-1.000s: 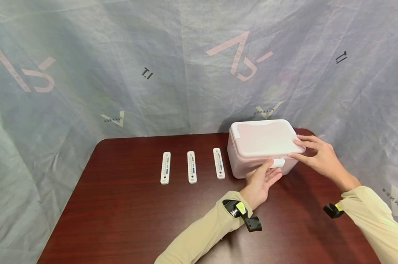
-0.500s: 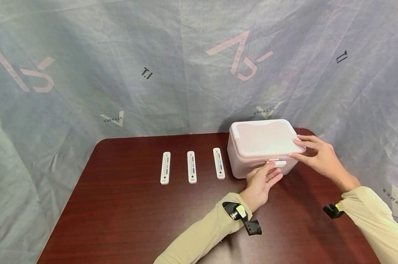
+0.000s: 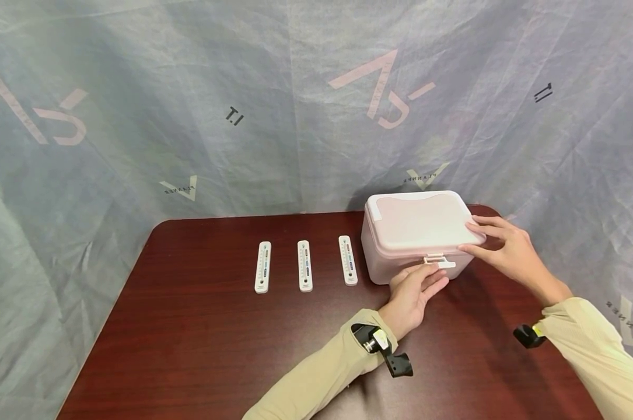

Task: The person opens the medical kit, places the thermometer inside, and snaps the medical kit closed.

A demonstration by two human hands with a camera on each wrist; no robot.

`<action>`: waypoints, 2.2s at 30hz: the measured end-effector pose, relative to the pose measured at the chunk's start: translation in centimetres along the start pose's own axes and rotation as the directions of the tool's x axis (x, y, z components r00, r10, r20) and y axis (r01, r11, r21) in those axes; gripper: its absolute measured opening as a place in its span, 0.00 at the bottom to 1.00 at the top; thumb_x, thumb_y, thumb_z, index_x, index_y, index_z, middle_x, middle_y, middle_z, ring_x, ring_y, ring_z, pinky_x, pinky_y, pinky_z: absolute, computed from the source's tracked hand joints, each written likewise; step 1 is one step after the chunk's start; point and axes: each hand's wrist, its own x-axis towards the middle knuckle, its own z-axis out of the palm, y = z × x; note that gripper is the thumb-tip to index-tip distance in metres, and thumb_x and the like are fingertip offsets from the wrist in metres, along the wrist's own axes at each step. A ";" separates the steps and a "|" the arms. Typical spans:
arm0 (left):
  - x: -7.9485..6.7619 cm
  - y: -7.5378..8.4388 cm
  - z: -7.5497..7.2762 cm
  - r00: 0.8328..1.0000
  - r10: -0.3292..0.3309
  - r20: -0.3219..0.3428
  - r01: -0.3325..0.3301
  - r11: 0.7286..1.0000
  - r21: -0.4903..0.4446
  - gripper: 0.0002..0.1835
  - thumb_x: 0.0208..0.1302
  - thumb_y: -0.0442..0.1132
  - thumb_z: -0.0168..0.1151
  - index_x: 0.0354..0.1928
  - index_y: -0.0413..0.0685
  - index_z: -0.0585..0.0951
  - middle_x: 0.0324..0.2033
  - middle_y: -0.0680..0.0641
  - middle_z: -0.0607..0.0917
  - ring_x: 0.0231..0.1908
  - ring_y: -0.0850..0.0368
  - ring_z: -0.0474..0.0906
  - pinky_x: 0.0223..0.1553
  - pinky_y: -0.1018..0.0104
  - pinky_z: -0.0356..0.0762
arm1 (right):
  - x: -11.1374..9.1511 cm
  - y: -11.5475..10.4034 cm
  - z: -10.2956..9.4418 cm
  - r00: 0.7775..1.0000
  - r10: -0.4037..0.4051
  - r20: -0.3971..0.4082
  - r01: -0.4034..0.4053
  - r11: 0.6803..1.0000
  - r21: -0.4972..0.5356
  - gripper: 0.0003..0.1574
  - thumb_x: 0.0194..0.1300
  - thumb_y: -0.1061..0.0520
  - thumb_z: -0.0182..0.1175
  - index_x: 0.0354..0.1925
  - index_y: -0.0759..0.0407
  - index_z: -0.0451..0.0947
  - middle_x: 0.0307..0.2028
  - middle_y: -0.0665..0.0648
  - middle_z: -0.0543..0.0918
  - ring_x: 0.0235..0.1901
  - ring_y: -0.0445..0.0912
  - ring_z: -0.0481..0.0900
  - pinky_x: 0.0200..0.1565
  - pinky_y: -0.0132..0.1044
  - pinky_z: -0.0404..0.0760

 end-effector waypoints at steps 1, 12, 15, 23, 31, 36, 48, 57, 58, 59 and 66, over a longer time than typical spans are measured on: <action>0.0 0.0 0.0 1.000 0.000 0.000 0.000 1.000 0.003 0.05 0.53 0.24 0.63 0.33 0.33 0.81 0.33 0.39 0.85 0.35 0.47 0.84 0.41 0.54 0.80 | 0.0 0.0 0.0 1.000 0.002 0.000 -0.002 1.000 0.001 0.35 0.37 0.60 0.79 0.49 0.62 0.82 0.50 0.61 0.81 0.50 0.28 0.69 0.46 0.15 0.60; 0.1 -0.1 -0.3 1.000 -0.016 0.008 0.015 1.000 0.018 0.10 0.51 0.22 0.59 0.39 0.30 0.79 0.35 0.38 0.84 0.37 0.46 0.83 0.41 0.53 0.80 | 0.0 0.2 0.0 1.000 0.018 0.000 -0.018 1.000 0.005 0.35 0.37 0.60 0.79 0.49 0.61 0.82 0.51 0.60 0.80 0.50 0.28 0.69 0.46 0.15 0.60; 0.2 -0.1 -0.5 1.000 -0.018 -0.001 0.018 1.000 0.023 0.12 0.51 0.21 0.58 0.40 0.31 0.78 0.36 0.38 0.83 0.38 0.44 0.82 0.42 0.52 0.80 | 0.0 0.2 0.0 1.000 0.023 0.001 -0.023 1.000 0.006 0.35 0.37 0.60 0.79 0.49 0.61 0.82 0.51 0.61 0.80 0.49 0.28 0.69 0.45 0.14 0.61; 0.5 -0.6 -1.2 0.996 -0.040 -0.081 0.045 0.997 0.064 0.12 0.50 0.20 0.60 0.38 0.34 0.76 0.30 0.38 0.83 0.37 0.42 0.83 0.39 0.51 0.80 | -0.2 0.2 0.0 0.999 0.039 0.014 -0.039 0.999 -0.006 0.36 0.38 0.58 0.79 0.50 0.60 0.82 0.52 0.60 0.80 0.51 0.32 0.70 0.46 0.14 0.60; 0.9 -1.1 -1.8 0.997 -0.018 -0.073 0.025 0.996 0.089 0.12 0.50 0.20 0.58 0.39 0.34 0.76 0.30 0.37 0.82 0.37 0.42 0.83 0.39 0.51 0.81 | -0.5 0.4 0.0 0.998 0.052 0.017 -0.052 0.999 -0.004 0.36 0.39 0.57 0.79 0.51 0.59 0.82 0.52 0.59 0.79 0.52 0.36 0.71 0.46 0.14 0.59; 1.2 -1.1 -2.2 0.998 -0.003 -0.068 0.011 0.993 0.114 0.12 0.49 0.20 0.59 0.38 0.34 0.77 0.30 0.37 0.82 0.35 0.44 0.83 0.38 0.52 0.81 | -0.4 0.6 0.0 0.998 0.064 0.017 -0.064 0.998 0.004 0.37 0.38 0.57 0.79 0.51 0.58 0.82 0.53 0.59 0.79 0.52 0.34 0.70 0.46 0.14 0.59; 1.6 -0.6 -2.9 0.997 -0.024 -0.074 0.041 0.969 0.242 0.10 0.49 0.24 0.64 0.36 0.38 0.80 0.29 0.40 0.85 0.28 0.50 0.83 0.35 0.50 0.81 | -0.6 0.7 0.2 0.996 0.090 0.013 -0.090 0.996 0.015 0.36 0.39 0.57 0.79 0.52 0.57 0.82 0.54 0.59 0.78 0.53 0.32 0.69 0.48 0.15 0.59; 1.5 0.3 -3.5 0.998 -0.022 -0.053 0.036 0.955 0.295 0.08 0.50 0.26 0.64 0.34 0.39 0.82 0.30 0.42 0.85 0.29 0.49 0.84 0.31 0.53 0.82 | -0.7 0.8 0.4 0.995 0.095 -0.011 -0.095 0.995 0.034 0.36 0.37 0.59 0.79 0.50 0.57 0.82 0.54 0.59 0.79 0.54 0.28 0.68 0.51 0.15 0.58; 1.5 0.5 -3.6 0.999 -0.019 -0.045 0.032 0.953 0.303 0.08 0.50 0.26 0.64 0.34 0.39 0.82 0.31 0.41 0.86 0.29 0.51 0.83 0.30 0.53 0.82 | -0.7 0.8 0.4 0.995 0.097 -0.013 -0.096 0.995 0.036 0.36 0.37 0.59 0.79 0.50 0.57 0.82 0.54 0.59 0.79 0.54 0.28 0.68 0.51 0.15 0.58; 1.5 0.6 -3.6 0.999 -0.018 -0.040 0.029 0.951 0.308 0.08 0.50 0.26 0.64 0.34 0.39 0.82 0.31 0.41 0.85 0.28 0.51 0.83 0.30 0.53 0.82 | -0.6 0.8 0.4 0.995 0.098 -0.015 -0.098 0.995 0.037 0.36 0.37 0.59 0.79 0.50 0.57 0.82 0.54 0.59 0.79 0.54 0.28 0.68 0.51 0.15 0.58; 1.6 1.3 -4.5 0.999 -0.027 -0.024 0.033 0.943 0.331 0.08 0.50 0.25 0.63 0.35 0.38 0.81 0.30 0.43 0.85 0.27 0.53 0.82 0.30 0.54 0.82 | -0.7 0.5 0.5 0.993 0.113 -0.020 -0.112 0.993 0.044 0.35 0.39 0.59 0.78 0.51 0.57 0.82 0.54 0.60 0.78 0.55 0.28 0.67 0.52 0.16 0.58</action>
